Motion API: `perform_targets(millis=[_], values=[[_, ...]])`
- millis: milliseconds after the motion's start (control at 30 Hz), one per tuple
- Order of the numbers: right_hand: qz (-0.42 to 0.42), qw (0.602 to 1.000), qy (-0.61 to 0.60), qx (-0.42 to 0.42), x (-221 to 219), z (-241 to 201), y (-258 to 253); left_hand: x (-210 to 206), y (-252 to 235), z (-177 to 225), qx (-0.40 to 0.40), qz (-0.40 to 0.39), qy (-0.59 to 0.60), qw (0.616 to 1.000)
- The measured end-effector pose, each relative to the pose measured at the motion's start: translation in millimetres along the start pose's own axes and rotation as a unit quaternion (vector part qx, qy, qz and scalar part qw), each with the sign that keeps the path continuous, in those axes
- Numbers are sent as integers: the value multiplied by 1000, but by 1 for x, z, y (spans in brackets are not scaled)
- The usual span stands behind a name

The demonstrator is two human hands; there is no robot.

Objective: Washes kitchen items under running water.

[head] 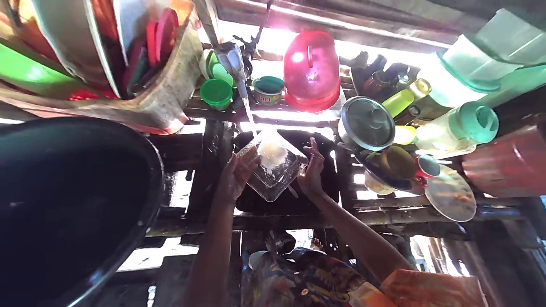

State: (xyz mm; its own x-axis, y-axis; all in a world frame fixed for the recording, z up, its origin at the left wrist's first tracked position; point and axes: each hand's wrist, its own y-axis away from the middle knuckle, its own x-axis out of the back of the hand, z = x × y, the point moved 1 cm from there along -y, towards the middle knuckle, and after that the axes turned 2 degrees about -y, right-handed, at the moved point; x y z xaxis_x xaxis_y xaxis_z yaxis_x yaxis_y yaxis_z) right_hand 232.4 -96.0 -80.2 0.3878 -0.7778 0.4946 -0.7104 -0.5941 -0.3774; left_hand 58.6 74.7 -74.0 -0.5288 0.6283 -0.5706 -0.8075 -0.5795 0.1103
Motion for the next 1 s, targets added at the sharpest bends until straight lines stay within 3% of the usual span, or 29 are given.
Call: perform_targets(millis=[67, 133, 200, 267, 433, 533, 633, 733, 833, 900, 1000], values=[[-21, 961, -137, -239, -2, -10, -4, 1, -2, -1, -18, 13, 15, 1000], [-65, 869, -306, -384, -8, -14, -4, 2, -3, -3, -46, 19, 28, 998], [-115, 780, -419, -450, -18, -18, -3, 4, -7, -4, -78, 32, 34, 996], [-142, 746, -468, -452, -27, -22, -2, 6, -10, -5, -106, 49, 51, 992], [-113, 728, -528, -422, -46, -26, 2, 16, -8, -9, -116, 91, 104, 984], [-85, 722, -547, -414, -37, -27, 4, 18, -6, -13, -81, 182, 114, 973], [-68, 732, -548, -399, -16, -23, -1, 8, -1, -12, -42, 259, -59, 963], [-54, 750, -540, -378, 0, -26, -17, 10, -3, -25, -71, 238, -277, 928], [-56, 752, -551, -357, -9, -31, -33, 5, -7, -23, -74, 254, -261, 928], [-36, 775, -525, -349, -7, -53, -44, 5, -13, -19, -69, 267, -251, 928], [-28, 865, -417, -277, 34, -92, -69, 10, -17, -18, -45, 234, -374, 896]])
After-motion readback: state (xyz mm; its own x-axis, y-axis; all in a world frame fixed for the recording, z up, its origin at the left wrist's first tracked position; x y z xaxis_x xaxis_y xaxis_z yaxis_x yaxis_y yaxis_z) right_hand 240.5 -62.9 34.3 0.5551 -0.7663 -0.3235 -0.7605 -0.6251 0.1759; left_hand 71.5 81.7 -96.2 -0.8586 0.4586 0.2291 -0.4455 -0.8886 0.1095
